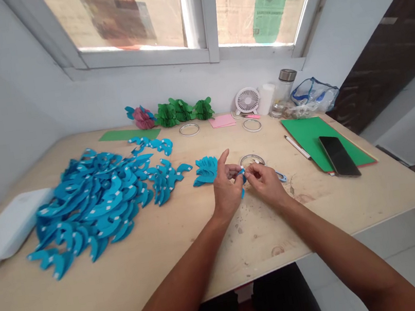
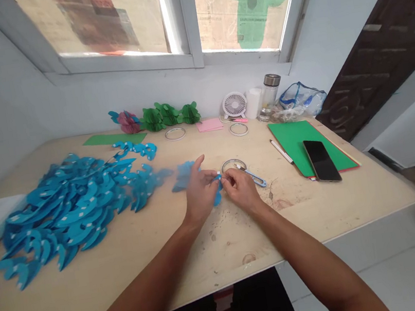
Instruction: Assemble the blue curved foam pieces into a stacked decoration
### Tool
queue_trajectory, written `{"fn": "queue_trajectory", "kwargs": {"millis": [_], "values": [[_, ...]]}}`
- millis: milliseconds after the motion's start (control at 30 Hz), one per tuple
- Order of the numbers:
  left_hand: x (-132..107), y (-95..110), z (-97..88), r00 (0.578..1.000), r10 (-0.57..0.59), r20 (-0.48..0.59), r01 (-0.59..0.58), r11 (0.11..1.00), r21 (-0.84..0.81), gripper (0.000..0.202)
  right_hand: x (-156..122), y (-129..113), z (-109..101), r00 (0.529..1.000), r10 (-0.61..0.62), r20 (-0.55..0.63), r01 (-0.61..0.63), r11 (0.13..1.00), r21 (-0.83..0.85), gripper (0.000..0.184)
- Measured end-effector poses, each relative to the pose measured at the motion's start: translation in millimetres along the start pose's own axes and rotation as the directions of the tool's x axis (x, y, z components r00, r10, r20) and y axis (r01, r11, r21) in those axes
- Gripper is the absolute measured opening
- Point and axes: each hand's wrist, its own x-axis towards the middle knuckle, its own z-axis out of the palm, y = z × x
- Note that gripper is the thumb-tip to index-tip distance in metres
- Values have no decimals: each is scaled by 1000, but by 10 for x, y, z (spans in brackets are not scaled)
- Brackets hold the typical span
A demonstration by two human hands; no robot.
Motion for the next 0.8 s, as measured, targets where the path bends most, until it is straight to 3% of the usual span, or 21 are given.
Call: {"fn": "queue_trajectory", "kwargs": {"millis": [800], "values": [[-13,27,16,993,-118,8,118,984,-136,72,3,38,14,1000,9,-29,-11,998,-68,14]]}}
